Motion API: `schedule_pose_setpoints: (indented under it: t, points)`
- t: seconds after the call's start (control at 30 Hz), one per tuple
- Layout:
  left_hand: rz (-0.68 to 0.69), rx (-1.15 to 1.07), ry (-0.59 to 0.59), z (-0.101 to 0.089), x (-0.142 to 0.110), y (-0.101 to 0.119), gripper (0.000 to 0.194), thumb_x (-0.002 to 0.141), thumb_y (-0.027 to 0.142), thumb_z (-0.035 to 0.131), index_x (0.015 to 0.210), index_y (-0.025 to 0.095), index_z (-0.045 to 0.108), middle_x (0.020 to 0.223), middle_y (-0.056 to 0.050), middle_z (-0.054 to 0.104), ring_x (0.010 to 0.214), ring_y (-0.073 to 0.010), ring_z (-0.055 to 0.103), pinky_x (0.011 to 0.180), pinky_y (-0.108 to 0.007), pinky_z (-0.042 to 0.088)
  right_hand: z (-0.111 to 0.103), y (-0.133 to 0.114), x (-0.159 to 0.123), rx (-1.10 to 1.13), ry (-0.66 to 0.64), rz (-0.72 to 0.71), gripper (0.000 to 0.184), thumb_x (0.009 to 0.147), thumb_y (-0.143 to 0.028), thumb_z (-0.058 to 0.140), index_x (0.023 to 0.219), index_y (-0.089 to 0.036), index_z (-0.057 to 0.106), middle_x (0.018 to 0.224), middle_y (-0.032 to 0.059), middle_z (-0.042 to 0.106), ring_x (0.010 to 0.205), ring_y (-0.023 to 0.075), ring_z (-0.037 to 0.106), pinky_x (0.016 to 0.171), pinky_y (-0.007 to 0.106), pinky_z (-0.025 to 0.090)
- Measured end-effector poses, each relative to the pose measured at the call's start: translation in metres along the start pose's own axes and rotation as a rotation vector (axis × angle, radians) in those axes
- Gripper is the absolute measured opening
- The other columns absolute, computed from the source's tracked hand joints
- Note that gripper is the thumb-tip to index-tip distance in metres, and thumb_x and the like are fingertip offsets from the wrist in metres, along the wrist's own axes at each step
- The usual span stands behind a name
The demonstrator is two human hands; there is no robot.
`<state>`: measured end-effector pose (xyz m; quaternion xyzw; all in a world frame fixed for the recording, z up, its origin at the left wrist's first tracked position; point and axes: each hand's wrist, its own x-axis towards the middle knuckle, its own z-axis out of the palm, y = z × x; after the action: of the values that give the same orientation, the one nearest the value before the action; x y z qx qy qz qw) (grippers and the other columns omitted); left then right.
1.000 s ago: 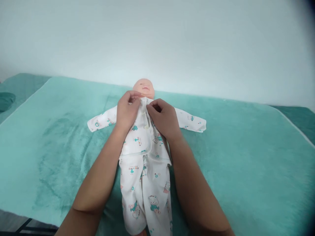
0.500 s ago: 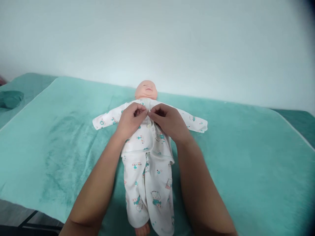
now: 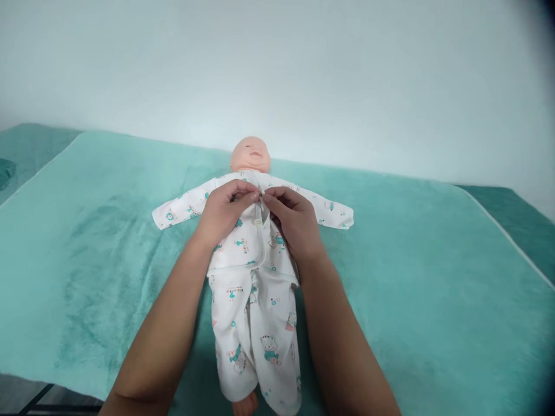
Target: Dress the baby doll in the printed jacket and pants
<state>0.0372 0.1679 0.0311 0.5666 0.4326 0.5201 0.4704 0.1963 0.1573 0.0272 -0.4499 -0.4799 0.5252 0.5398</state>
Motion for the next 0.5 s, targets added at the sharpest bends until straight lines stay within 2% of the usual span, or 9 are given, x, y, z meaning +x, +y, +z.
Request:
schedule_pose_setpoints:
  t: [0.1, 0.23, 0.4, 0.5]
  points:
    - [0.021, 0.135, 0.051, 0.0003, 0.0002, 0.0015, 0.011, 0.086, 0.031, 0.073, 0.091, 0.021, 0.073, 0.079, 0.001, 0.066, 0.073, -0.0123, 0.056, 0.070, -0.027, 0.043, -0.0008, -0.0010, 0.0028, -0.012, 0.015, 0.022, 0.015, 0.079, -0.035, 0.079, 0.084, -0.021, 0.075, 0.071, -0.0031, 0.061, 0.064, 0.0093, 0.049, 0.059, 0.024, 0.037]
    - [0.012, 0.226, 0.059, 0.0012, 0.0004, 0.0030, 0.011, 0.085, 0.027, 0.072, 0.095, 0.022, 0.073, 0.071, 0.003, 0.059, 0.066, -0.0119, 0.051, 0.066, -0.028, 0.041, -0.0028, -0.0005, 0.0066, 0.015, 0.028, 0.053, 0.016, 0.079, -0.035, 0.079, 0.088, -0.022, 0.078, 0.070, -0.0033, 0.062, 0.060, 0.0088, 0.048, 0.055, 0.024, 0.037]
    - [-0.013, 0.144, 0.063, 0.0017, 0.0011, 0.0028, 0.015, 0.083, 0.022, 0.073, 0.097, 0.023, 0.072, 0.083, 0.002, 0.066, 0.070, -0.0112, 0.053, 0.069, -0.027, 0.042, -0.0049, 0.0000, 0.0087, 0.044, 0.016, 0.077, 0.016, 0.079, -0.035, 0.080, 0.091, -0.024, 0.080, 0.071, -0.0032, 0.064, 0.058, 0.0078, 0.047, 0.053, 0.023, 0.038]
    - [-0.024, 0.050, 0.076, 0.0006, 0.0017, 0.0017, 0.015, 0.081, 0.021, 0.075, 0.095, 0.023, 0.072, 0.080, 0.002, 0.064, 0.071, -0.0109, 0.054, 0.068, -0.026, 0.042, -0.0044, -0.0007, 0.0091, 0.033, 0.025, 0.072, 0.015, 0.078, -0.034, 0.080, 0.089, -0.024, 0.079, 0.071, -0.0032, 0.064, 0.058, 0.0076, 0.048, 0.053, 0.022, 0.039]
